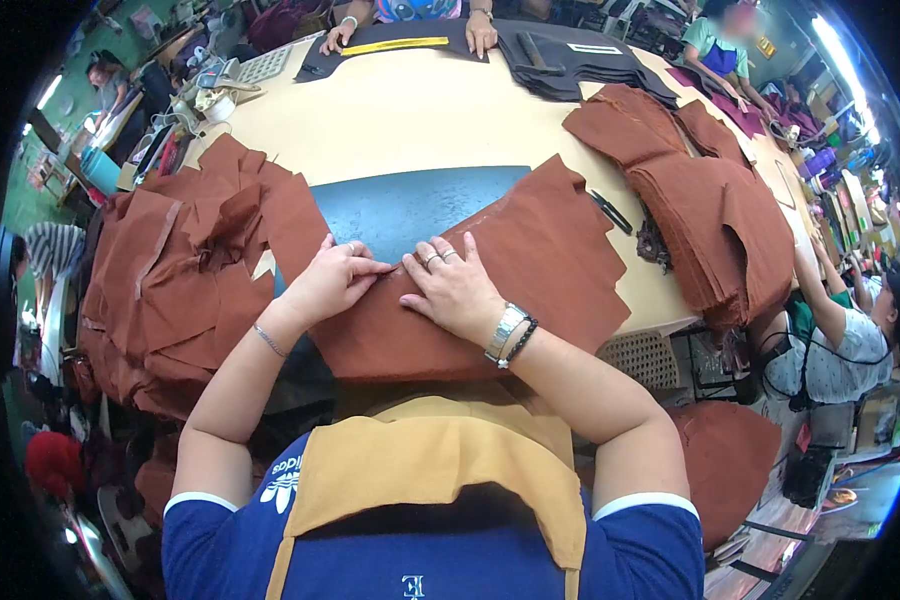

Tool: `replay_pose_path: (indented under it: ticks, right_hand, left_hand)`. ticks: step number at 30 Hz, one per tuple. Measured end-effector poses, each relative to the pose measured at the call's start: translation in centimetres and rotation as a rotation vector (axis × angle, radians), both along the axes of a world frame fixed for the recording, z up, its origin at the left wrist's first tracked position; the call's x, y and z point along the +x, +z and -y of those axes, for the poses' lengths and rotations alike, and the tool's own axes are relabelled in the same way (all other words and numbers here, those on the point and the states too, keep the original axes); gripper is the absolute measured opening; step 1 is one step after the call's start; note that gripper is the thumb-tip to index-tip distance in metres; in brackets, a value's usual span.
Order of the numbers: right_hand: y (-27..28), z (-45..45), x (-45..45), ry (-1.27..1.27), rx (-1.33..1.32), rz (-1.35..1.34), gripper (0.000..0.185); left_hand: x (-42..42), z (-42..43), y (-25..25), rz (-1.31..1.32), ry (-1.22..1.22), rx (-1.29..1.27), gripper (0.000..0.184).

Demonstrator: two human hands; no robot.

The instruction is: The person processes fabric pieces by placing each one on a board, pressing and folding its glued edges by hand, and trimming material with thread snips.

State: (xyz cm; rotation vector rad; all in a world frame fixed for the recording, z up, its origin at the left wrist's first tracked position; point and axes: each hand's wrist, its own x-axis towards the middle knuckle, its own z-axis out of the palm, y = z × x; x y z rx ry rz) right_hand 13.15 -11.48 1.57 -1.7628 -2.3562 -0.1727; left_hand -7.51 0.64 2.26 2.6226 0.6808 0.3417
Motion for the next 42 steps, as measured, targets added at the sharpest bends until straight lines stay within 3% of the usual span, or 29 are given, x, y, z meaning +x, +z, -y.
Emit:
replay_pose_path:
  ticks: [4,8,17,20,26,42]
  right_hand:
    - [0.2,0.0,-0.8,-0.030,-0.064,-0.018,0.053]
    - [0.0,0.0,-1.0,-0.004,-0.011,-0.012,0.051]
    - [0.6,-0.1,-2.2,0.016,-0.063,-0.007,0.045]
    - [-0.1,-0.5,-2.3,0.041,-0.048,0.001,0.046]
    - [1.1,-0.7,-3.4,0.011,-0.173,-0.039,0.051]
    - [2.4,-1.5,-4.9,-0.030,-0.257,-0.008,0.056]
  left_hand:
    - [0.1,-0.2,2.7,-0.196,0.171,-0.175,0.019]
    - [-0.1,-0.6,3.6,-0.307,0.092,-0.084,0.017]
    - [-1.4,-2.5,3.3,-0.268,0.003,-0.272,0.014]
    - [-1.8,-2.9,3.0,-0.282,-0.024,-0.193,0.014]
    - [-3.0,-2.9,1.1,-0.158,-0.102,0.222,0.014]
    - [-5.5,-3.6,0.1,-0.035,-0.065,0.420,0.011]
